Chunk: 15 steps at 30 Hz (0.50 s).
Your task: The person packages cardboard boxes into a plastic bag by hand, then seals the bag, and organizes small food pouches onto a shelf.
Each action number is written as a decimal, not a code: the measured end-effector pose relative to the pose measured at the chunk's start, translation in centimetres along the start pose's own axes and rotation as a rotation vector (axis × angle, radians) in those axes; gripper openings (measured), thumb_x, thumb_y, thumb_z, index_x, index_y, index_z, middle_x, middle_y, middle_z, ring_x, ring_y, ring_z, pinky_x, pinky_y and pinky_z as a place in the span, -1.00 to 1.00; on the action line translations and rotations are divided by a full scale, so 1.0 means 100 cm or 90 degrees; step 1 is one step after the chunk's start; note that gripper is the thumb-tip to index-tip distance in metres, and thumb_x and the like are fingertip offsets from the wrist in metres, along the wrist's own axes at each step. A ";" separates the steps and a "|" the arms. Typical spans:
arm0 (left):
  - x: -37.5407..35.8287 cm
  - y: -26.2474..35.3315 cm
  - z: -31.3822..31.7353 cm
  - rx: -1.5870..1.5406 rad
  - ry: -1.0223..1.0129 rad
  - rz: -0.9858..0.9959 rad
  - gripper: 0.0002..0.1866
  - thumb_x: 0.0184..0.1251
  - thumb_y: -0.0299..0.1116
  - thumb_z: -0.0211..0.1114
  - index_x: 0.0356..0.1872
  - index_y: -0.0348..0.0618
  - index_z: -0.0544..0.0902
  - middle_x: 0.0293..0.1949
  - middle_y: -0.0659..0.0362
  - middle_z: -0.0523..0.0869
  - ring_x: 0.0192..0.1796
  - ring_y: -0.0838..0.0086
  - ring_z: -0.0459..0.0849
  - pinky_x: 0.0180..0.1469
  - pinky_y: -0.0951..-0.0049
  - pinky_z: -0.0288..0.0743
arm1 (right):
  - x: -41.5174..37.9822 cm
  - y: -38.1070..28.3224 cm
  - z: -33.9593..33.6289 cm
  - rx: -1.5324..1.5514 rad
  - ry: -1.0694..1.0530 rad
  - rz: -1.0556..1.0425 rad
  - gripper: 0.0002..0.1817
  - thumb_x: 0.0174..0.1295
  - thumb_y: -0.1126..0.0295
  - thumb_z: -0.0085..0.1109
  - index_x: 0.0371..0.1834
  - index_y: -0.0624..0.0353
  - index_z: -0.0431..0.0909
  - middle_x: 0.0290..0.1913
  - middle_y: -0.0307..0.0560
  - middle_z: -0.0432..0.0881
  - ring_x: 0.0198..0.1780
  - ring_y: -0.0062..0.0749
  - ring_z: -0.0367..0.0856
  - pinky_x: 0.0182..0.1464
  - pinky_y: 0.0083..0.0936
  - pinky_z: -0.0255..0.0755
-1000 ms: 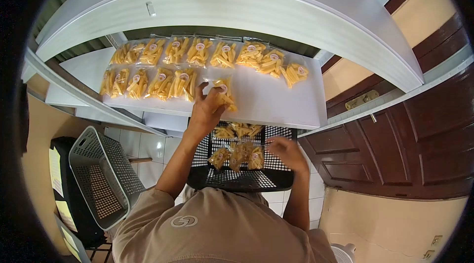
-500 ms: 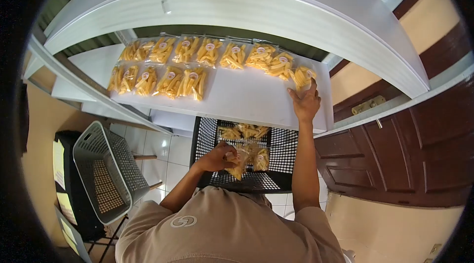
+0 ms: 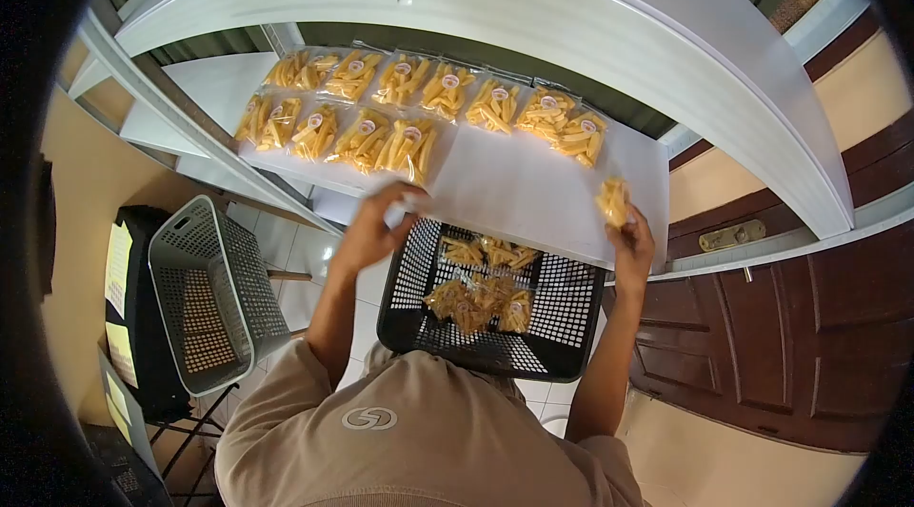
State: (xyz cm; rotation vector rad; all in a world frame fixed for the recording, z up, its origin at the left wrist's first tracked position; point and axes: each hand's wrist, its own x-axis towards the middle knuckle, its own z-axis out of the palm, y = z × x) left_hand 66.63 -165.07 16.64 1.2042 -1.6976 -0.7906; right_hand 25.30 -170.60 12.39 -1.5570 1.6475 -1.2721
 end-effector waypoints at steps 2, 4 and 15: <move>0.021 -0.001 -0.023 0.140 0.167 0.040 -0.73 0.15 -0.48 0.39 -0.12 -0.23 0.62 -0.12 -0.01 0.65 0.08 0.07 0.58 0.12 0.25 0.44 | -0.031 -0.022 -0.011 0.250 -0.109 0.111 -0.39 0.07 0.60 0.30 0.27 0.29 0.41 -0.23 -0.14 0.58 -0.30 -0.52 0.49 -0.26 -0.58 0.42; 0.039 -0.013 -0.037 0.193 0.229 0.026 -0.71 0.14 -0.45 0.41 -0.10 -0.21 0.63 -0.10 -0.01 0.64 0.11 0.07 0.57 0.13 0.26 0.43 | -0.066 -0.049 -0.016 0.440 -0.195 0.163 -0.39 0.06 0.61 0.26 0.27 0.34 0.37 -0.15 -0.06 0.58 -0.27 -0.43 0.54 -0.26 -0.51 0.47; 0.048 -0.044 0.014 0.468 0.096 -0.032 -0.41 0.07 -0.01 0.43 0.17 0.17 0.55 0.26 0.00 0.46 0.39 -0.21 0.20 0.24 -0.43 -0.02 | -0.158 0.015 0.040 0.123 -0.553 0.312 -0.47 0.05 0.66 0.32 0.15 0.22 0.48 -0.28 -0.22 0.58 -0.27 -0.57 0.55 -0.19 -0.65 0.51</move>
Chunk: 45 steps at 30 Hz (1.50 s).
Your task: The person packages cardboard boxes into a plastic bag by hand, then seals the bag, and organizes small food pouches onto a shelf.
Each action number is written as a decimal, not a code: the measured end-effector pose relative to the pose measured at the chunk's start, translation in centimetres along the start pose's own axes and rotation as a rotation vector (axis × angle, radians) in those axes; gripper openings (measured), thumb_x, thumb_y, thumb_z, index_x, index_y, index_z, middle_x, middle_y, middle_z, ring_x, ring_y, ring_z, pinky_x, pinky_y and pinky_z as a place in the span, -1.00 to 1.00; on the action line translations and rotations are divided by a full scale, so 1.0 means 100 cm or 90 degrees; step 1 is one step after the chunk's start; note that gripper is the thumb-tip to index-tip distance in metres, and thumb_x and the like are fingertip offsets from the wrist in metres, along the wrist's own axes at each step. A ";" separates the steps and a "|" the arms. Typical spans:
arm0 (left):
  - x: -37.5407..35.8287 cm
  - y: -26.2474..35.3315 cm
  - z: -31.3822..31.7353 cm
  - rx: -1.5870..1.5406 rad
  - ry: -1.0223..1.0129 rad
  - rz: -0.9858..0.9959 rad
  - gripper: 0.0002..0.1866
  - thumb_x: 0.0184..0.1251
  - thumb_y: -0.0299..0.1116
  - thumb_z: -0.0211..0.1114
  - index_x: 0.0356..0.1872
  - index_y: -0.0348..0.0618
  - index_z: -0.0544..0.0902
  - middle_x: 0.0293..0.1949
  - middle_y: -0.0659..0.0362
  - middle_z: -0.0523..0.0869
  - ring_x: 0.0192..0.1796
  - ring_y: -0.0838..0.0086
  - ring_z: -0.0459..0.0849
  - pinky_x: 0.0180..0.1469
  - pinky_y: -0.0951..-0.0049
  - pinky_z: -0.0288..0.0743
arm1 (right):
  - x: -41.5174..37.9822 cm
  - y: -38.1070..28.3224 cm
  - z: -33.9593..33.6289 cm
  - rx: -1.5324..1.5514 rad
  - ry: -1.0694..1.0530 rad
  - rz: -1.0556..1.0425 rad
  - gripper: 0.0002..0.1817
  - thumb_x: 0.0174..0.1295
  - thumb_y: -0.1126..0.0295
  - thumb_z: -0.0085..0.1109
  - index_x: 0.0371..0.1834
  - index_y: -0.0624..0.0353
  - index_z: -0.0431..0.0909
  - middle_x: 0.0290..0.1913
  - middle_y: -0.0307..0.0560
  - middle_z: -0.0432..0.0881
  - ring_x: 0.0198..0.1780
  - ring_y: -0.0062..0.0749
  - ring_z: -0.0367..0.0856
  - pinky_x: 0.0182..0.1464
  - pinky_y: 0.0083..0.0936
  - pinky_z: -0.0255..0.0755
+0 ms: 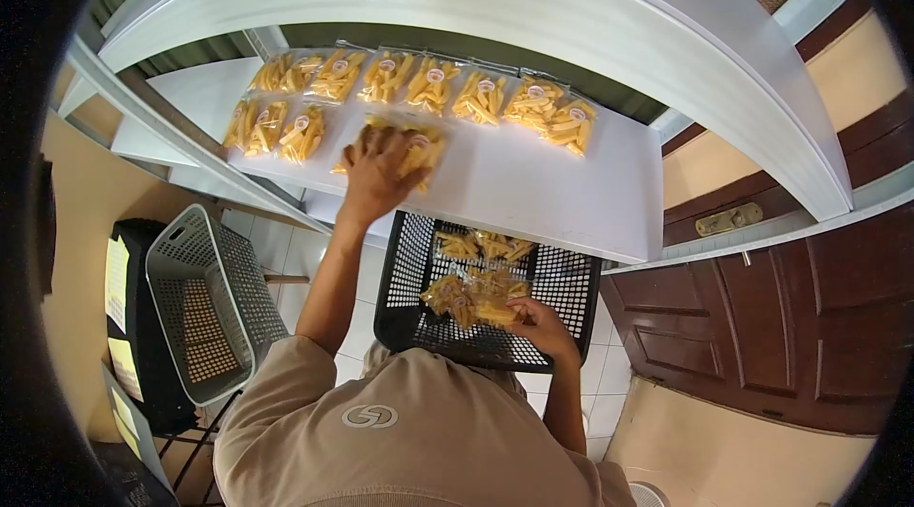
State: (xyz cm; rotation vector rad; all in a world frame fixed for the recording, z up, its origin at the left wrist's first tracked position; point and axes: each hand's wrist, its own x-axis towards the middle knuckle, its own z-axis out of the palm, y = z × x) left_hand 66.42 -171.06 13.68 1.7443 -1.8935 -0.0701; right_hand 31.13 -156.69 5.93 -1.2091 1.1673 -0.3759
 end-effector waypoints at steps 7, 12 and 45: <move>-0.030 0.042 -0.008 -0.052 0.010 0.024 -0.41 0.12 -0.02 0.43 0.22 0.19 0.52 0.27 -0.04 0.42 0.39 -0.13 0.22 0.31 -0.28 -0.02 | 0.021 -0.020 0.024 -0.352 0.025 0.030 -0.53 0.09 0.35 0.44 0.08 0.21 0.58 -0.20 -0.06 0.71 -0.25 -0.41 0.66 -0.15 -0.50 0.53; -0.022 0.035 -0.026 -0.267 0.183 -0.040 -0.34 0.16 -0.15 0.44 0.29 -0.06 0.46 0.25 -0.18 0.41 0.36 -0.12 0.29 0.32 -0.03 0.21 | 0.040 -0.084 0.017 -0.027 0.091 -0.088 -0.53 0.26 0.14 0.31 0.09 0.24 0.53 -0.21 0.02 0.71 -0.29 -0.39 0.71 -0.29 -0.53 0.59; -0.091 0.025 -0.007 -0.691 -0.343 -0.044 -0.59 0.26 -0.33 0.40 0.05 -0.19 0.47 -0.24 0.11 0.68 -0.12 0.48 0.65 -0.06 0.43 0.52 | 0.048 -0.040 0.023 -0.313 -0.113 0.214 -0.54 0.29 0.01 0.24 -0.34 0.29 0.68 -0.56 -0.13 0.64 -0.56 -0.57 0.60 -0.50 -0.62 0.50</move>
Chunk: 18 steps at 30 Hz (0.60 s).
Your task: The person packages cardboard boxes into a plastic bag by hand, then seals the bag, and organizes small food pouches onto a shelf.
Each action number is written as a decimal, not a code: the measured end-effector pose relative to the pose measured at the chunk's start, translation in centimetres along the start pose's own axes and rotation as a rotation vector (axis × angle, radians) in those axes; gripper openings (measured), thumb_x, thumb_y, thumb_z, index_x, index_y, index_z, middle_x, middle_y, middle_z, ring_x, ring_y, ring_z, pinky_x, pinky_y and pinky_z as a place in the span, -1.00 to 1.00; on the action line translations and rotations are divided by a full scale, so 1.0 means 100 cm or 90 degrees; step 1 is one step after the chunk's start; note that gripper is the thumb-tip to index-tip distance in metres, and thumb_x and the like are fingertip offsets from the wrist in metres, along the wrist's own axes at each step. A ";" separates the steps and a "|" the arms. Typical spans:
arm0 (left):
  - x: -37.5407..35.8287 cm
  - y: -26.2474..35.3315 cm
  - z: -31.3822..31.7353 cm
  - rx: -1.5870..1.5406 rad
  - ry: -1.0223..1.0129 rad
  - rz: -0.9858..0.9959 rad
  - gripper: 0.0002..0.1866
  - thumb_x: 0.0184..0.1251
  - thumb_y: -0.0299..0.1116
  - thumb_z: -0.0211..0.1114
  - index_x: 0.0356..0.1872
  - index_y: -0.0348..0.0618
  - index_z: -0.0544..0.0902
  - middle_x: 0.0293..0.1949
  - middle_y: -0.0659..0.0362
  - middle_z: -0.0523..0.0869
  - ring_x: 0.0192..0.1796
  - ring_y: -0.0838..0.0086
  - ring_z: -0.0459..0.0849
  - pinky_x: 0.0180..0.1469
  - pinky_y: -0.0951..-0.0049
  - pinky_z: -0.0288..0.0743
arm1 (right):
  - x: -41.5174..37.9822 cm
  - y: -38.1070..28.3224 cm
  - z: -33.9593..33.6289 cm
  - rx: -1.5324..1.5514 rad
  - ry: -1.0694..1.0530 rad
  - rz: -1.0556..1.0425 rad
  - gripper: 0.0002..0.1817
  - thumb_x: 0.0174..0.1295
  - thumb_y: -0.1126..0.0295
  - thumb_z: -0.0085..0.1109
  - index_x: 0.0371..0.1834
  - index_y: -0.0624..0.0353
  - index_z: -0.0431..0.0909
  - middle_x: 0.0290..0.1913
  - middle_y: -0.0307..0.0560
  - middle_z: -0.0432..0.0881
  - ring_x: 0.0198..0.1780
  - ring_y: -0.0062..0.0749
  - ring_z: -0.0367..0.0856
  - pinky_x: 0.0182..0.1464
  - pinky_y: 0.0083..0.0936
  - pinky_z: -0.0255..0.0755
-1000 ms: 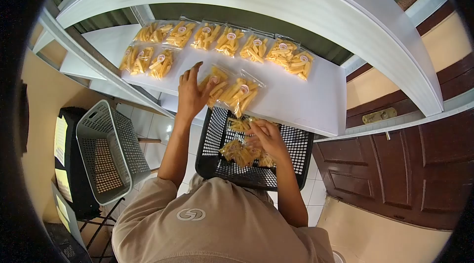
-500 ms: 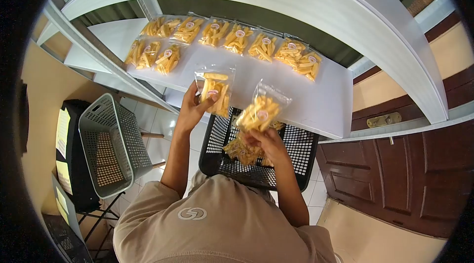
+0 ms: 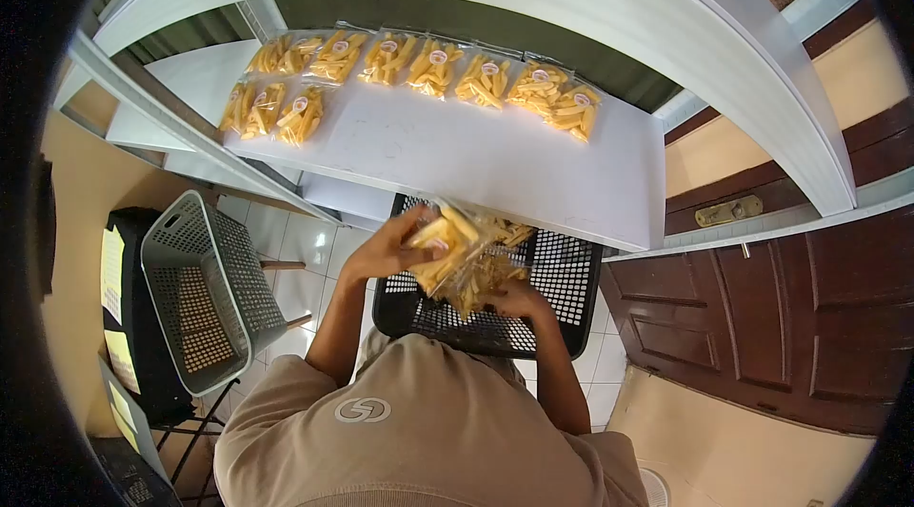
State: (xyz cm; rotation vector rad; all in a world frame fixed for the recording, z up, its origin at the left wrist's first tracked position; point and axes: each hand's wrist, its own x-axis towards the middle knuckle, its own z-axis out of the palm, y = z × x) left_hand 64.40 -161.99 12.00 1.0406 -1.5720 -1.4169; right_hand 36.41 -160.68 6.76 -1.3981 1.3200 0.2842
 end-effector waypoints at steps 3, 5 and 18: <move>-0.007 -0.013 0.002 0.105 -0.097 -0.085 -0.49 0.23 -0.22 0.43 0.11 -0.21 0.45 -0.17 0.00 0.69 -0.08 0.32 0.69 -0.02 0.34 0.53 | -0.024 -0.023 -0.045 0.101 0.014 -0.062 -0.57 0.36 0.05 0.16 -0.25 0.28 0.69 -0.50 -0.10 0.69 -0.50 -0.58 0.65 -0.50 -0.63 0.51; -0.014 -0.029 0.011 0.155 -0.145 -0.162 -0.43 0.21 -0.19 0.44 0.15 -0.22 0.44 -0.14 -0.05 0.69 -0.06 0.25 0.69 0.01 0.30 0.53 | -0.048 -0.039 -0.079 0.106 0.095 -0.137 -0.65 0.34 0.16 0.21 -0.24 0.29 0.67 -0.50 -0.15 0.67 -0.46 -0.57 0.66 -0.45 -0.61 0.53; -0.031 -0.081 0.059 0.366 -0.150 -0.233 -0.35 0.23 -0.14 0.32 0.31 -0.09 0.33 -0.07 -0.19 0.68 0.04 -0.06 0.65 0.08 0.09 0.51 | 0.071 -0.078 -0.226 -0.040 1.113 -0.222 -0.25 0.00 0.09 0.49 0.13 0.36 0.38 -0.13 0.11 0.68 -0.18 -0.06 0.67 -0.04 -0.37 0.54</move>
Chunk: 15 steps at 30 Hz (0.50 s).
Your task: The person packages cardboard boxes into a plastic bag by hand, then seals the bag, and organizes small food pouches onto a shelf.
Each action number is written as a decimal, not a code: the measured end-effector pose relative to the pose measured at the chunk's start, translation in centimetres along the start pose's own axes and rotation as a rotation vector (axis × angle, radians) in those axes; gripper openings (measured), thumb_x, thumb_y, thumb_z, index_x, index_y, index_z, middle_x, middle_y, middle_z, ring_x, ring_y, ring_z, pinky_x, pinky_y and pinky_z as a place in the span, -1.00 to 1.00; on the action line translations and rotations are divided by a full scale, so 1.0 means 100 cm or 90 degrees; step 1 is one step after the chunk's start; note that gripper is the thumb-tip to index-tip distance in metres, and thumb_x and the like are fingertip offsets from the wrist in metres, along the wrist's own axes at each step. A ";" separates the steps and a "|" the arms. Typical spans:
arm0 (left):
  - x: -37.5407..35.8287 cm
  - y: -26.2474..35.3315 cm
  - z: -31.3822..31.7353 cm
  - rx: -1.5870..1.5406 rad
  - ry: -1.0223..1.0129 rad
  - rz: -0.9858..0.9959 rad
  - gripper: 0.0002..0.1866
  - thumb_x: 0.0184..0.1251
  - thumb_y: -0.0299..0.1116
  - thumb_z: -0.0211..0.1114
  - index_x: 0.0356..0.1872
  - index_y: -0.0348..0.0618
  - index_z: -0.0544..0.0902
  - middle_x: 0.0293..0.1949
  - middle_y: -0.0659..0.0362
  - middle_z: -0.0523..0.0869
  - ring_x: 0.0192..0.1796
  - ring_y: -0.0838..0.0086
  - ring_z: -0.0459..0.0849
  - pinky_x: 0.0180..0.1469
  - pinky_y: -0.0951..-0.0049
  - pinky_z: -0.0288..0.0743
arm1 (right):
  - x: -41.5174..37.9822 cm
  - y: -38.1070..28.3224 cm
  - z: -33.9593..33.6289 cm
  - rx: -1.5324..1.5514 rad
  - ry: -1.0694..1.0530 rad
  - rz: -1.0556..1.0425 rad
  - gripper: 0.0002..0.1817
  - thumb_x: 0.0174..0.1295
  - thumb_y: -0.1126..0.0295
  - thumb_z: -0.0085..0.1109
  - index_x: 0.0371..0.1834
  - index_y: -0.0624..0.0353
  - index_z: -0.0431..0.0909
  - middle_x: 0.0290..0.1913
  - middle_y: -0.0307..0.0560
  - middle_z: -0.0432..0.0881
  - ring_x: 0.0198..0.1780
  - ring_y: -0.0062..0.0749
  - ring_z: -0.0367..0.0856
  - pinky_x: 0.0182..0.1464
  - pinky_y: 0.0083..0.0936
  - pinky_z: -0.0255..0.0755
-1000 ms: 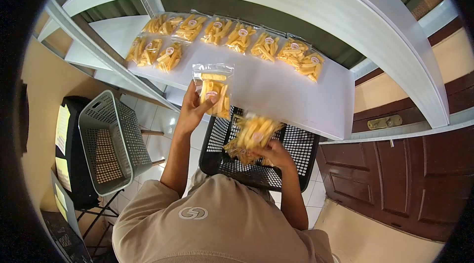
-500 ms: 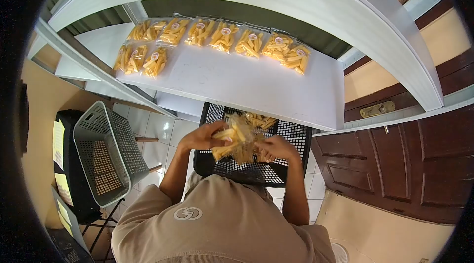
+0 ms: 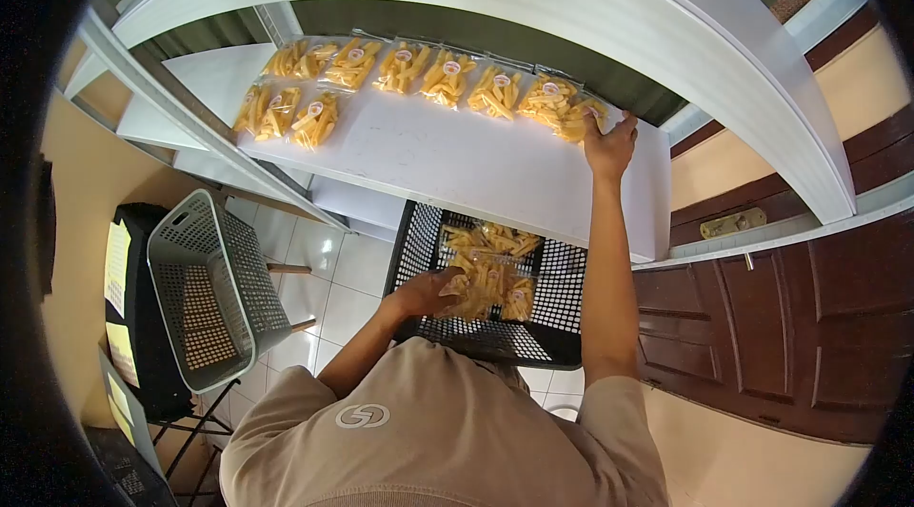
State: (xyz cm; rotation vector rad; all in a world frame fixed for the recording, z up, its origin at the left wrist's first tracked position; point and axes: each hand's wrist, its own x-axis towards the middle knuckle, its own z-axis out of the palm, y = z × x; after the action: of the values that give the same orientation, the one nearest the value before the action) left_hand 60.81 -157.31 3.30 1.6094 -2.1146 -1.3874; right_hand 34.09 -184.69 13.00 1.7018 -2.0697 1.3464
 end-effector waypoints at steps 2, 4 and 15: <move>-0.005 -0.007 -0.007 -0.021 0.045 0.038 -0.38 0.24 -0.15 0.32 0.29 -0.09 0.36 -0.07 -0.18 0.69 0.04 -0.06 0.65 0.07 0.10 0.52 | -0.003 0.032 0.022 -0.027 -0.081 0.042 -0.17 -0.03 0.04 0.50 0.15 0.39 0.32 -0.14 0.14 0.67 -0.18 0.00 0.67 -0.04 -0.34 0.54; -0.013 -0.001 -0.024 -0.090 0.041 0.086 -0.53 0.31 -0.23 0.28 0.21 -0.14 0.47 -0.01 -0.11 0.69 0.03 0.00 0.68 0.05 0.16 0.56 | 0.000 0.056 0.032 -0.056 -0.161 0.083 -0.10 -0.06 0.00 0.51 0.17 0.42 0.26 -0.16 0.16 0.67 -0.17 0.07 0.66 -0.03 -0.32 0.54; -0.005 0.048 -0.055 -0.601 0.092 0.195 -0.57 0.48 -0.23 0.17 0.24 -0.25 0.46 0.00 0.06 0.63 0.01 0.47 0.60 -0.01 0.44 0.54 | -0.083 -0.008 -0.120 0.638 -0.624 0.287 -0.56 0.05 0.46 0.35 0.03 0.18 0.47 -0.08 -0.22 0.57 -0.01 -0.48 0.57 0.04 -0.53 0.48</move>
State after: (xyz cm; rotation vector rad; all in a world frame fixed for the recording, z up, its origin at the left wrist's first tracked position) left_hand 60.95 -160.06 10.05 0.9156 -1.2068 -1.6911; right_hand 32.71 -170.36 15.51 2.8493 -2.5343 2.2784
